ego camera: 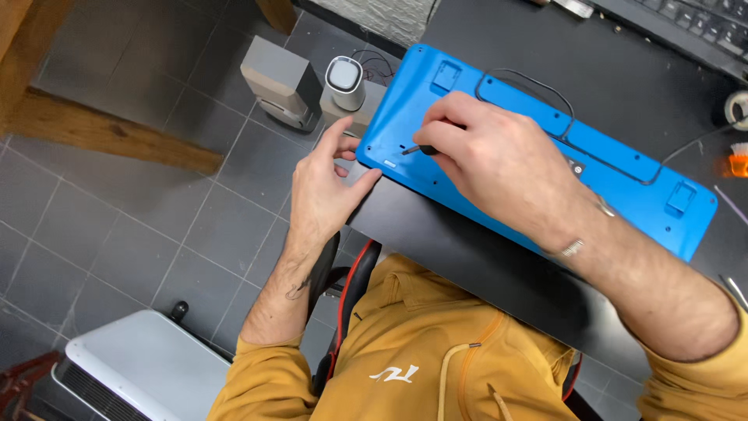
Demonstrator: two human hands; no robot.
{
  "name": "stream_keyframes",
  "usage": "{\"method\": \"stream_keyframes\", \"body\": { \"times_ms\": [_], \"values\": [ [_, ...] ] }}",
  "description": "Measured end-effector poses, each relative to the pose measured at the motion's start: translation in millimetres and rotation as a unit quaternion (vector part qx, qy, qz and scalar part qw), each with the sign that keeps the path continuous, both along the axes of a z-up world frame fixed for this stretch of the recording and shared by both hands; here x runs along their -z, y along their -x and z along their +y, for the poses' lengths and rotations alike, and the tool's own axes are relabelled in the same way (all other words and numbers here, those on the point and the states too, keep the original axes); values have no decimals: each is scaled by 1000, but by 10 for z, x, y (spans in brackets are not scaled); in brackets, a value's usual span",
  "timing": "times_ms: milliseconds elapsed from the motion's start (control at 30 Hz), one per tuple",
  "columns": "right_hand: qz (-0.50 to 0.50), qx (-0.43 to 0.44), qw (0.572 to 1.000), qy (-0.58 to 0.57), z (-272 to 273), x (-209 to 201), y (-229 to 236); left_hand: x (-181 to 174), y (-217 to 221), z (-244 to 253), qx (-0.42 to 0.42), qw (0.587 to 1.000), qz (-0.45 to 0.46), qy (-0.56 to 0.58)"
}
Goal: The person uses a screwdriver to fasten screws into the underside of a blue keyboard. They repeatedly pick up screws from the desk, align them with screw holes, and tighten them in sequence across the keyboard's back panel.
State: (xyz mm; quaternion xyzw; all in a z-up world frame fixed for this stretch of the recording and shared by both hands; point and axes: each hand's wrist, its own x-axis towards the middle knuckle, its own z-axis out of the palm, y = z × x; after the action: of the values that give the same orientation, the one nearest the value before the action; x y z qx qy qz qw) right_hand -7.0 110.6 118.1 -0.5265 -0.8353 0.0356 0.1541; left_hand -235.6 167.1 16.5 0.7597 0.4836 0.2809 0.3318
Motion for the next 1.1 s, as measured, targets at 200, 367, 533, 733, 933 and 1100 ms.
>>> {"method": "stream_keyframes", "body": {
  "times_ms": [200,367,533,733,933,1100],
  "values": [
    [-1,-47,999,-16,261,164,150,-42,30,91,-35,991,-71,108],
    [-37,-51,997,-43,300,175,291,24,89,199,4,986,-95,139],
    [-64,-47,995,-64,259,250,343,24,74,198,0,984,-87,157],
    [-57,-41,996,-62,247,280,341,77,67,215,-5,976,-106,192],
    [-64,-35,995,-69,238,199,378,50,70,197,-20,947,-200,252],
    [-85,-36,994,-55,269,172,414,58,71,228,-31,930,-234,281]
  ]
}}
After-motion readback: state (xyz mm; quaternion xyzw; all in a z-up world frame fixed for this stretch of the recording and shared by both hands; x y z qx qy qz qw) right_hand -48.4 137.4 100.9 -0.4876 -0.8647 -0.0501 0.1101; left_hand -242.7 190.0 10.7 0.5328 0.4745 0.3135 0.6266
